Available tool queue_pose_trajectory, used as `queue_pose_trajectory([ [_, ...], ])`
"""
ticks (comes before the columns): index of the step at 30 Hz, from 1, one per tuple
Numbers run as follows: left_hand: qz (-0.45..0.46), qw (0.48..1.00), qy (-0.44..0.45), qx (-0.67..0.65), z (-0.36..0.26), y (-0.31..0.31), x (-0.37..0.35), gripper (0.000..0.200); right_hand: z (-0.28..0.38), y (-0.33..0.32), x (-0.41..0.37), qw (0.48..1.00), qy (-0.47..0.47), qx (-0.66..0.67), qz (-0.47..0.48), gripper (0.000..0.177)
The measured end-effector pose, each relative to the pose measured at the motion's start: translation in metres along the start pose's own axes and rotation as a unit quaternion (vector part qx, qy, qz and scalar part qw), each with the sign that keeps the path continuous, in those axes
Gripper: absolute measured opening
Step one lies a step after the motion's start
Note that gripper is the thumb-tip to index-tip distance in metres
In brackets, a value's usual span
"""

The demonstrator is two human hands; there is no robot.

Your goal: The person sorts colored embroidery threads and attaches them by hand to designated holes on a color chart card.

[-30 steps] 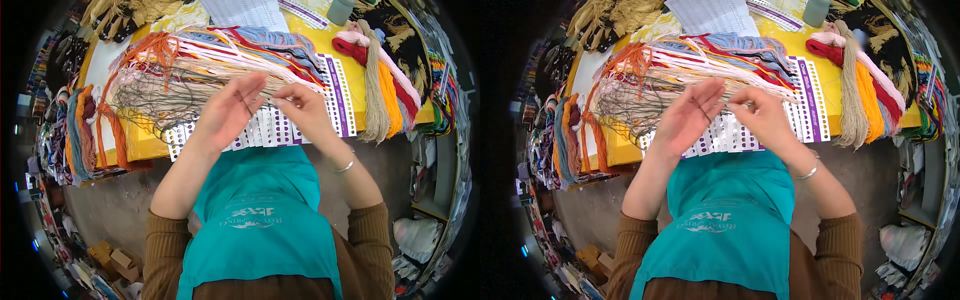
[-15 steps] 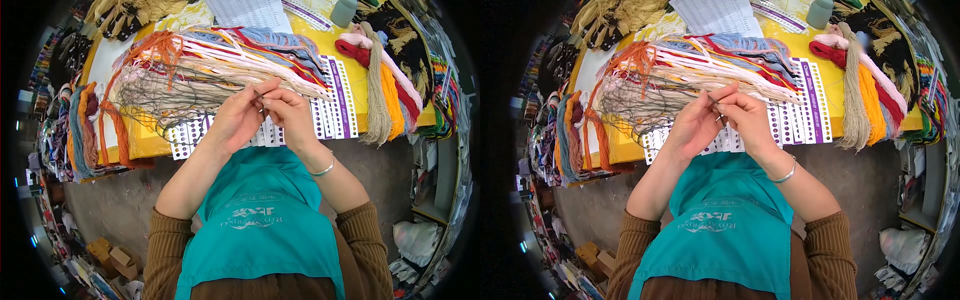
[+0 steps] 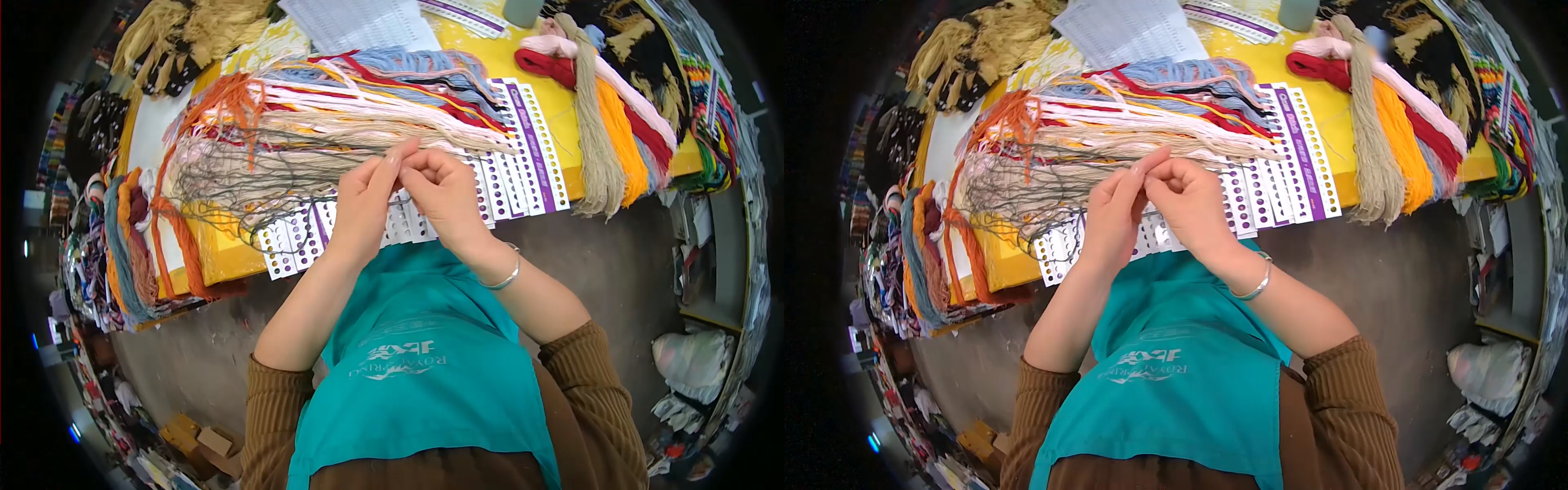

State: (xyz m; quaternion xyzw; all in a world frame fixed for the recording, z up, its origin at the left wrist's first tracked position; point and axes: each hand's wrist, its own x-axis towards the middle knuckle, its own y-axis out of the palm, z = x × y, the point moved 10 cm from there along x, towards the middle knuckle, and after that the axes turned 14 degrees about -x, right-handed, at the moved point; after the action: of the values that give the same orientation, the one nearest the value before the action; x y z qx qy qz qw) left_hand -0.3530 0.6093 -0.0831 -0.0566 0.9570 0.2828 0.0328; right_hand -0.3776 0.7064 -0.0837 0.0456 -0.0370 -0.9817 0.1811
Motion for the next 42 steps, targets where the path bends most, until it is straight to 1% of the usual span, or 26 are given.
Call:
queue_pose_trajectory([
  [1,0.007,0.999,0.016,0.047,-0.002,0.001,-0.002,0.036,-0.004,-0.001,-0.001,1.0,0.001,0.01,-0.004,0.006],
  [2,0.0,0.999,0.011,0.052,0.001,0.0,-0.003,0.034,-0.003,-0.003,-0.002,1.0,-0.005,0.018,-0.008,0.007],
  [5,-0.01,0.999,-0.013,-0.045,0.008,0.003,-0.004,0.036,-0.006,-0.009,-0.004,0.999,-0.023,0.019,-0.026,0.007],
  [8,0.05,0.983,-0.081,-0.16,0.016,0.014,-0.004,0.04,-0.006,-0.013,-0.006,0.995,0.002,0.089,-0.039,0.007],
  [11,0.095,0.971,-0.087,-0.202,0.018,0.022,-0.002,0.045,-0.01,-0.016,-0.005,0.992,0.012,0.123,-0.035,0.007],
  [12,0.078,0.973,-0.085,-0.198,0.02,0.021,-0.001,0.046,-0.009,-0.017,-0.005,0.992,0.009,0.122,-0.035,0.008],
  [17,0.079,0.974,-0.08,-0.197,0.018,0.021,-0.001,0.045,-0.004,-0.017,-0.005,0.994,0.01,0.104,-0.035,0.008],
  [21,0.069,0.984,-0.048,-0.159,0.015,0.016,-0.001,0.042,0.004,-0.017,-0.007,0.999,-0.011,0.03,-0.037,0.008],
  [22,0.066,0.985,-0.045,-0.151,0.014,0.015,-0.001,0.042,0.005,-0.016,-0.007,0.999,-0.018,0.03,-0.037,0.008],
  [24,0.056,0.985,-0.062,-0.148,0.015,0.014,-0.001,0.041,0.007,-0.016,-0.007,0.998,-0.032,0.03,-0.039,0.008],
  [29,0.067,0.98,-0.066,-0.176,0.016,0.016,-0.002,0.042,-0.003,-0.015,-0.005,0.994,0.014,0.109,-0.026,0.008],
  [33,0.067,0.977,-0.059,-0.192,0.017,0.015,-0.001,0.043,-0.013,-0.019,-0.005,0.987,0.042,0.151,-0.04,0.006],
  [39,0.058,0.981,-0.044,-0.182,0.016,0.012,-0.001,0.042,-0.02,-0.023,-0.006,0.983,0.045,0.173,-0.042,0.007],
  [42,0.043,0.987,-0.052,-0.142,0.015,-0.006,0.002,0.043,-0.011,-0.049,-0.002,0.982,0.03,0.123,-0.14,0.009],
])
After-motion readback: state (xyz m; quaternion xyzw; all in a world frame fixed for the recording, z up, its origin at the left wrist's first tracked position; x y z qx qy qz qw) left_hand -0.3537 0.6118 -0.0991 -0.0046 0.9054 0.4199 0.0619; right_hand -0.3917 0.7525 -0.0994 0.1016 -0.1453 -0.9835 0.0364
